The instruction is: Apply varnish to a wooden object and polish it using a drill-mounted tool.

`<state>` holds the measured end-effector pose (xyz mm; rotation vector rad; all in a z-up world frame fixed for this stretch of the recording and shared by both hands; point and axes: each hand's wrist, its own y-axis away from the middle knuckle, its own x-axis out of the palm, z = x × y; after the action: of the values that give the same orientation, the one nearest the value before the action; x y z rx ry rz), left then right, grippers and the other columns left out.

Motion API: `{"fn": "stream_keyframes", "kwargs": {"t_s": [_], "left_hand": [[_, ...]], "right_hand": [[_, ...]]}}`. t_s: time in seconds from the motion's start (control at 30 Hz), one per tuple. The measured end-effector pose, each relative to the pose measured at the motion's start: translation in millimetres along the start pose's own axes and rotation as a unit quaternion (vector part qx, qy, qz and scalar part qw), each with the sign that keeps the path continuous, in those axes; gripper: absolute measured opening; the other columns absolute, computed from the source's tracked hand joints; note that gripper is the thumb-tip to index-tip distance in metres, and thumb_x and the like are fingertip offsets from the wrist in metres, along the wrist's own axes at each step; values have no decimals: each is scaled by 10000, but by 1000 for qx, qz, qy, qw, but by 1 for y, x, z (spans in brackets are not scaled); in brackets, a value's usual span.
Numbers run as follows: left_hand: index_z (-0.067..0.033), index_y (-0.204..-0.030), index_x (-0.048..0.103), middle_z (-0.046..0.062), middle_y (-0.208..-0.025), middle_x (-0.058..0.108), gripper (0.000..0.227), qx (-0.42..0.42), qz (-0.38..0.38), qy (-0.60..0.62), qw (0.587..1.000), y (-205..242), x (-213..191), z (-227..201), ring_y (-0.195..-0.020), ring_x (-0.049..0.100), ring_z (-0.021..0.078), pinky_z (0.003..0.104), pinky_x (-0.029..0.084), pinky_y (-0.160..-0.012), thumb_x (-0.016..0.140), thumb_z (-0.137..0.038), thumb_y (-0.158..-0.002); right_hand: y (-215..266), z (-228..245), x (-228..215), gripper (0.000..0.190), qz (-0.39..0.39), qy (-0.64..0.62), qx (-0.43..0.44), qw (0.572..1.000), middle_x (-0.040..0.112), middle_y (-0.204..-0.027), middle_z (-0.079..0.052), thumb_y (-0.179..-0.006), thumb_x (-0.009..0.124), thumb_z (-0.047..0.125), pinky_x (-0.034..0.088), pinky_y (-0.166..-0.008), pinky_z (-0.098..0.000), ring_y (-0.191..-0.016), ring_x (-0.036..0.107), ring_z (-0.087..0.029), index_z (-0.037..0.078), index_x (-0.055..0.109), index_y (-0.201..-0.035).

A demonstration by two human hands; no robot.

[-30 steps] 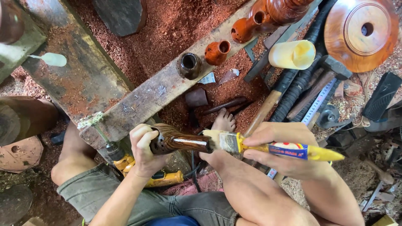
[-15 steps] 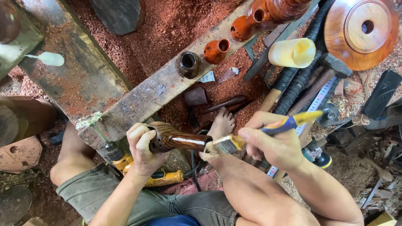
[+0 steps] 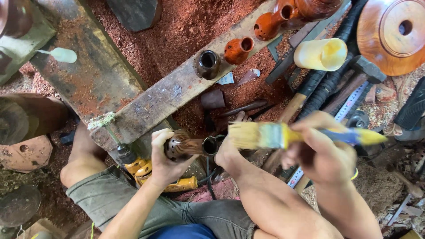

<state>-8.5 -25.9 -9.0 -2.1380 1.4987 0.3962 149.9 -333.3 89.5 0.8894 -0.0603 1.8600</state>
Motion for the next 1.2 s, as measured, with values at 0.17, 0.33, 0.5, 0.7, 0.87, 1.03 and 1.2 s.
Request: {"fn": "stream_keyframes", "kwargs": {"t_s": [0.17,0.33,0.5,0.7,0.87,1.03,1.2], "left_hand": [[-88,-1311,415,113,-1167,496,885,-63,85,67,992,6,2,-3,-1073,534,249,373,492,-943,982,-109,-632],[-85,-1340,424,122,-1188,485,875,-88,152,132,976,7,1,-5,-1090,553,243,364,516,-951,970,-97,-656],[-79,-1307,434,133,-1180,492,858,-53,102,65,991,2,1,1,-1072,553,263,365,512,-935,973,-102,-640],[-76,-1274,471,168,-1184,529,836,47,45,-46,997,-10,-2,1,-1081,574,330,423,505,-946,950,-75,-590],[-72,-1257,489,151,-1151,538,803,86,-4,-136,987,-18,-8,-1,-1080,561,369,476,493,-959,941,-58,-594],[-64,-1254,484,150,-1143,529,769,108,5,-137,985,-18,-9,3,-1096,552,365,486,485,-982,920,-54,-620],[-64,-1270,484,153,-1209,506,808,57,9,-94,994,-9,-8,15,-1121,552,345,451,485,-992,960,-120,-619]], "right_hand": [[8,22,24,107,74,221,-191,953,745,-801,-144,-1000,697,78,599,-552,-330,-613,721,-202,-24,696,-1031],[-14,31,44,190,238,465,-260,812,755,-820,-93,-815,746,27,587,-584,-317,-685,752,-209,-5,710,-998],[7,45,49,143,100,505,-257,818,735,-812,-10,-847,718,22,601,-593,-277,-668,752,-124,71,690,-979],[10,35,42,164,85,529,-271,800,711,-793,-2,-842,720,29,589,-598,-285,-667,742,-139,85,673,-988],[5,26,50,179,72,574,-286,764,696,-797,-40,-861,751,27,585,-633,-312,-693,736,-189,88,659,-1002],[8,-7,84,329,-55,563,-274,778,653,-626,29,-832,941,184,535,-527,-276,-552,693,-99,135,617,-803],[7,16,36,120,-58,551,-251,793,692,-721,-39,-881,781,108,531,-515,-247,-588,687,-117,60,672,-877]]}}
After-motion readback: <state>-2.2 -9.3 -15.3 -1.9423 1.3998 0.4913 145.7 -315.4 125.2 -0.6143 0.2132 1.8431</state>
